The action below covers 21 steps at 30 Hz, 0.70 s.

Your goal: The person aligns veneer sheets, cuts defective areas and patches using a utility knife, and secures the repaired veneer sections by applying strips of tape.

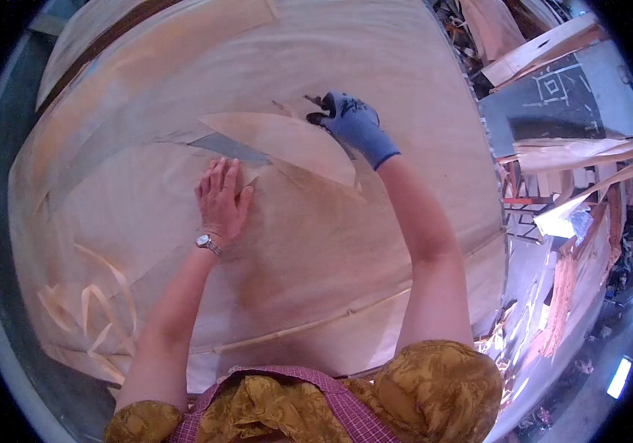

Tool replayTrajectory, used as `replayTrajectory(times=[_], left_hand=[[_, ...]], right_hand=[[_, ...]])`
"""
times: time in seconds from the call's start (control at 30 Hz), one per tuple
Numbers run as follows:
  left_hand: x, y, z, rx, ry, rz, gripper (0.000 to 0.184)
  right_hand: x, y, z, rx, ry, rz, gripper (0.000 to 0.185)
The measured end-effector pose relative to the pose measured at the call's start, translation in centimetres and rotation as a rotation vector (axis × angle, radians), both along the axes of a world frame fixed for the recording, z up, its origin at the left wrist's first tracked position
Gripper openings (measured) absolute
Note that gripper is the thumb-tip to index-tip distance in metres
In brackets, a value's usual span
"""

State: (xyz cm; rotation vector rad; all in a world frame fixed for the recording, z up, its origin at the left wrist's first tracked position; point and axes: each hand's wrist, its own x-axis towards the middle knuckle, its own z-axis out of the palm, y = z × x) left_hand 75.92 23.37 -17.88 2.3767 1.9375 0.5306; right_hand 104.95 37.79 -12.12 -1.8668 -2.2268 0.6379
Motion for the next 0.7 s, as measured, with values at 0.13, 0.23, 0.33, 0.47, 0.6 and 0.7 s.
replayTrajectory(times=[0.13, 0.23, 0.33, 0.47, 0.6, 0.7], left_hand=[[0.0, 0.0, 0.0, 0.005, 0.010, -0.003, 0.059], [0.0, 0.0, -0.1, 0.013, 0.010, -0.006, 0.059], [0.1, 0.0, -0.1, 0.019, -0.004, -0.002, 0.058], [0.1, 0.0, 0.1, 0.017, 0.006, -0.005, 0.059], [0.1, 0.0, 0.3, 0.016, 0.013, -0.008, 0.060], [0.1, 0.0, 0.3, 0.015, -0.002, -0.013, 0.061]], right_hand=[[-0.8, -1.3, -0.1, -0.118, 0.081, -0.106, 0.058], [-1.2, -2.0, -0.5, -0.108, 0.098, -0.104, 0.058], [-1.4, -2.4, -1.3, -0.085, 0.081, -0.056, 0.056], [-2.3, -3.3, -1.5, -0.024, 0.025, -0.010, 0.054], [-2.4, -4.3, -2.0, 0.009, 0.112, -0.031, 0.060], [-2.7, -7.2, -0.6, 0.012, 0.142, -0.011, 0.062]])
